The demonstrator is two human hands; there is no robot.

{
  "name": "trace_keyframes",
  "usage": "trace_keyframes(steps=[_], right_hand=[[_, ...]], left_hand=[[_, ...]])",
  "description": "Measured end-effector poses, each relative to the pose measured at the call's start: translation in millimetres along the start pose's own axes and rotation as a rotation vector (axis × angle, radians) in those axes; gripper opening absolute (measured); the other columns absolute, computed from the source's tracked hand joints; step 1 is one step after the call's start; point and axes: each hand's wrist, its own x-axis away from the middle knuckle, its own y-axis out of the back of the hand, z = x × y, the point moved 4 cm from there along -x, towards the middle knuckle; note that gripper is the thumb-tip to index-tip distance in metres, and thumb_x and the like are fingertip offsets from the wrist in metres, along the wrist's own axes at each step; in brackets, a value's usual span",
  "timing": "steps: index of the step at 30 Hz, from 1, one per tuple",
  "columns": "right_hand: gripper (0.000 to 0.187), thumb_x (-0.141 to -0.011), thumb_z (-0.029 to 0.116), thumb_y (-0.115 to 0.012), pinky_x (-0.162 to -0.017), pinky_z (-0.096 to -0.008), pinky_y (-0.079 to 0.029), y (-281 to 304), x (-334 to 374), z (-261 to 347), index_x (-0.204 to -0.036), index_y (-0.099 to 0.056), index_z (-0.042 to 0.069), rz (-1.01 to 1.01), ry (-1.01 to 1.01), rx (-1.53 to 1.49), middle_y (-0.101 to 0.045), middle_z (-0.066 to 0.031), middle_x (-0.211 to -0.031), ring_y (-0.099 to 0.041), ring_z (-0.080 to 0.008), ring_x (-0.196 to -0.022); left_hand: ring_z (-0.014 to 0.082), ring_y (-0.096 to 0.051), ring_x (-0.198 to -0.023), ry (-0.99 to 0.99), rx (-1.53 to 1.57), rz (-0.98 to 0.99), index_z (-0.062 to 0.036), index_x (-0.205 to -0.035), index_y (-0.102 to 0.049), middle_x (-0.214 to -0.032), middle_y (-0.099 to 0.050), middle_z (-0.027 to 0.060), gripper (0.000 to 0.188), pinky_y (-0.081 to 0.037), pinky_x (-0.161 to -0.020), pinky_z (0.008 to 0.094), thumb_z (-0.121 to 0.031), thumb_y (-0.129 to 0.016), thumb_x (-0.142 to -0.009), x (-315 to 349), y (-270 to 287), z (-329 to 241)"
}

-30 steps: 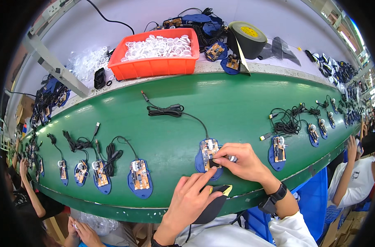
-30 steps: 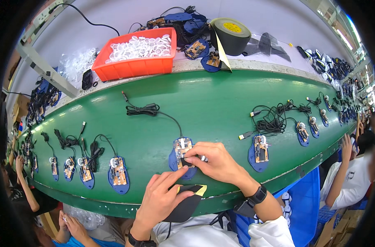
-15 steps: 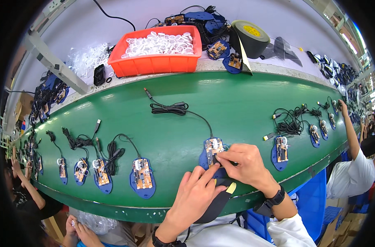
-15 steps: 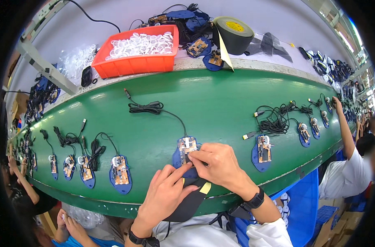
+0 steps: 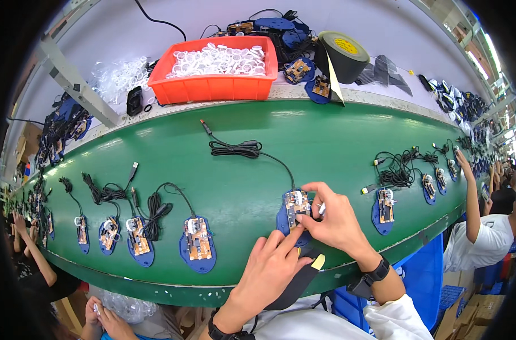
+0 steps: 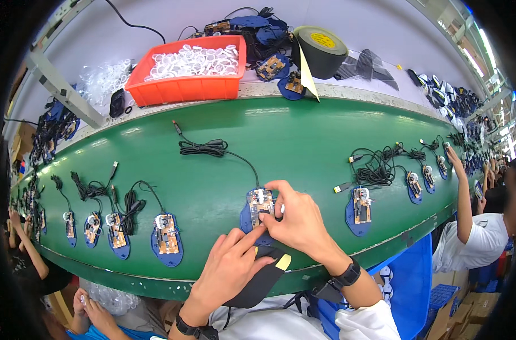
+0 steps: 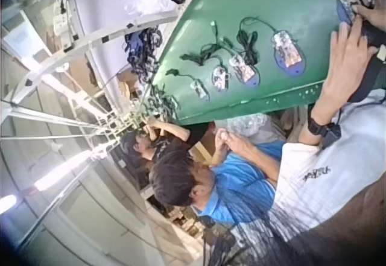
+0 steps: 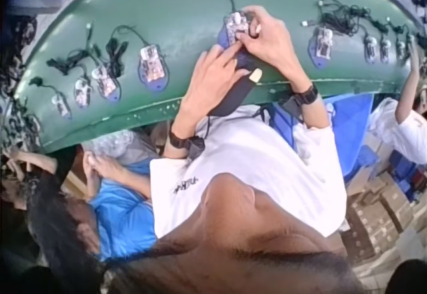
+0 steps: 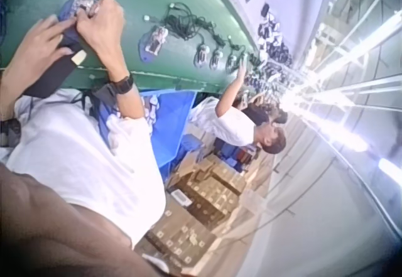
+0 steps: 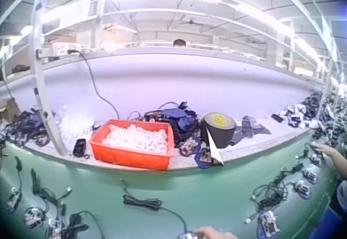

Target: The recorder is assembling internal components of computer mice on a production line, including applying small adhesive pieces and routing wires.

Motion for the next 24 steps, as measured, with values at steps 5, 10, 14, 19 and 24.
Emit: trace_keyframes(steps=[5, 10, 14, 19, 24], right_hand=[[0.042, -0.082, 0.007, -0.076, -0.06, -0.0359, -0.053, 9.9, 5.3, -16.2, -0.122, -0.067, 0.002, -0.05, -0.036, -0.137, -0.064, -0.0061, -0.071, -0.066, -0.0196, -0.059], [0.041, -0.082, 0.005, -0.075, -0.058, -0.0324, -0.051, 2.3, 7.2, -10.9, -0.122, -0.067, 0.001, -0.047, -0.034, -0.075, -0.063, -0.004, -0.069, -0.06, -0.0142, -0.057], [0.045, -0.082, 0.01, -0.078, -0.057, -0.0341, -0.051, 7.0, 7.5, -11.0, -0.124, -0.067, 0.002, -0.101, -0.02, -0.142, -0.063, -0.0054, -0.069, -0.062, -0.0174, -0.057], [0.047, -0.082, 0.01, -0.077, -0.059, -0.0352, -0.052, 6.2, 5.3, 2.2, -0.127, -0.067, 0.002, -0.076, -0.066, 0.024, -0.063, -0.006, -0.07, -0.064, -0.0184, -0.06], [0.049, -0.081, 0.01, -0.078, -0.06, -0.0337, -0.053, 7.7, 20.5, 9.5, -0.128, -0.067, 0.003, -0.012, -0.058, 0.046, -0.063, -0.0055, -0.071, -0.064, -0.0165, -0.061]], left_hand=[[0.0255, -0.058, -0.093, 0.003, -0.017, -0.015, 0.0038, -0.079, -0.066, -0.14, -0.065, 0.0159, 0.036, -0.048, -0.075, 0.0395, -0.027, -0.084, -0.085, 0.5, -0.5, -4.9], [0.0255, -0.057, -0.094, 0.017, -0.045, -0.017, 0.004, -0.081, -0.068, -0.142, -0.064, 0.0161, 0.036, -0.048, -0.076, 0.0396, -0.029, -0.083, -0.086, 3.3, -2.1, -3.6], [0.0251, -0.057, -0.094, 0.016, -0.055, -0.007, 0.0044, -0.083, -0.069, -0.141, -0.064, 0.0147, 0.036, -0.048, -0.077, 0.0396, -0.029, -0.082, -0.088, 3.7, -1.8, -3.1], [0.0246, -0.057, -0.096, 0.039, -0.027, -0.002, 0.0048, -0.087, -0.071, -0.142, -0.064, 0.0133, 0.036, -0.048, -0.078, 0.0402, -0.029, -0.08, -0.089, 5.3, 1.0, -0.5], [0.0241, -0.057, -0.098, 0.027, -0.006, -0.022, 0.005, -0.09, -0.073, -0.142, -0.063, 0.0116, 0.035, -0.049, -0.08, 0.0405, -0.03, -0.078, -0.091, 7.5, 2.2, 0.2]])
